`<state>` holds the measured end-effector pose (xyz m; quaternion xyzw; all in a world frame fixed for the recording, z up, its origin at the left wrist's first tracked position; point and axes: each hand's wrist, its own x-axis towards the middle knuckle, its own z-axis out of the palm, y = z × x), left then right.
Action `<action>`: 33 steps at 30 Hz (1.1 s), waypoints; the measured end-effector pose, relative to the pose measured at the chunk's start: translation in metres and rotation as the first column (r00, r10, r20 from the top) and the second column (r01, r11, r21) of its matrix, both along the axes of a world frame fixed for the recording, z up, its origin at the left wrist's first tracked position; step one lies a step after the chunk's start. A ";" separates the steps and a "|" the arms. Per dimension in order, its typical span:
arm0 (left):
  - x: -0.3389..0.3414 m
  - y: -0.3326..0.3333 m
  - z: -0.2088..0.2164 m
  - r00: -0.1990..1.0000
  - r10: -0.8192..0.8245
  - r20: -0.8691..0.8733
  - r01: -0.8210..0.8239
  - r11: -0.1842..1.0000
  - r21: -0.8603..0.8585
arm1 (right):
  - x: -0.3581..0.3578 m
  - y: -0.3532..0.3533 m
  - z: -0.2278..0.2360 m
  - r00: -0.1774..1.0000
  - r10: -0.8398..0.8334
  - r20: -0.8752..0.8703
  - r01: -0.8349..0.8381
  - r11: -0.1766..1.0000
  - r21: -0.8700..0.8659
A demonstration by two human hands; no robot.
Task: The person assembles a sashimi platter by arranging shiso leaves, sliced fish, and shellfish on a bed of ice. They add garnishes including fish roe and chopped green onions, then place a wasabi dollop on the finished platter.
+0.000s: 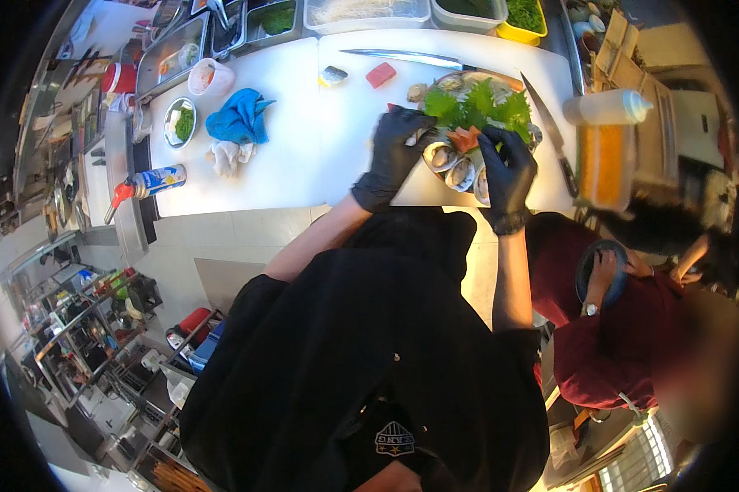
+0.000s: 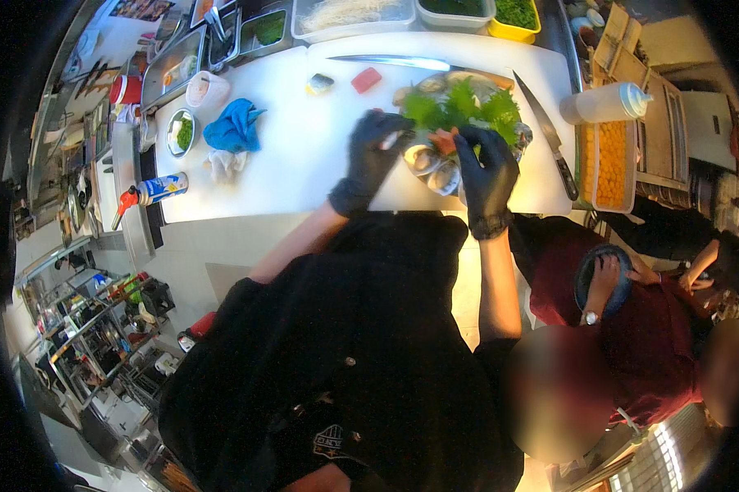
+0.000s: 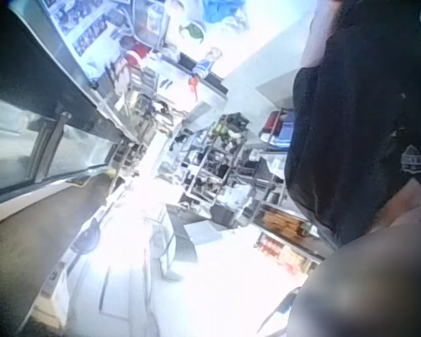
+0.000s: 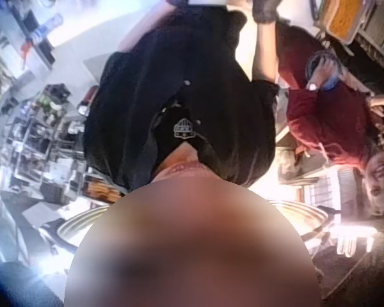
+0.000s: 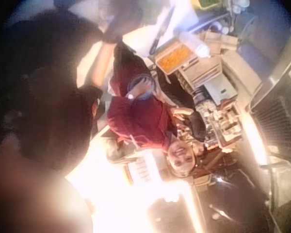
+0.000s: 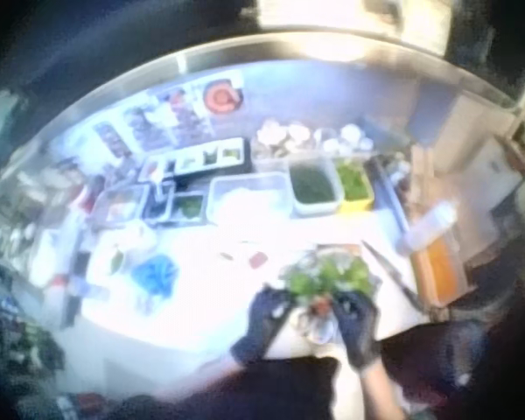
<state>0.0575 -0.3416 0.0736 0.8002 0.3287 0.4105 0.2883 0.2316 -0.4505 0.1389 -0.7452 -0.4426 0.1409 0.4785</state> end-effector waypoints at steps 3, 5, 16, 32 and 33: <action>-0.072 0.038 -0.019 0.973 0.156 -0.171 -0.175 0.979 -0.102 | -0.046 -0.025 0.005 0.971 0.014 -0.238 -0.027 0.998 -0.052; -0.093 0.042 -0.038 0.938 0.158 -0.307 -0.209 0.968 -0.142 | -0.087 -0.034 -0.006 0.918 0.175 -0.355 -0.240 0.960 -0.147; -0.057 0.032 -0.094 0.993 0.063 0.102 0.006 0.822 -0.569 | -0.136 0.126 -0.108 0.932 0.152 0.330 -0.034 0.941 -0.337; -0.074 0.030 -0.089 0.981 0.024 -0.191 -0.067 0.973 -0.221 | -0.121 0.153 -0.082 0.857 0.322 0.403 -0.057 0.836 -0.546; -0.075 0.031 -0.087 0.954 0.067 -0.293 -0.086 0.995 -0.052 | -0.116 0.148 -0.070 0.864 0.274 0.422 -0.102 0.917 -0.386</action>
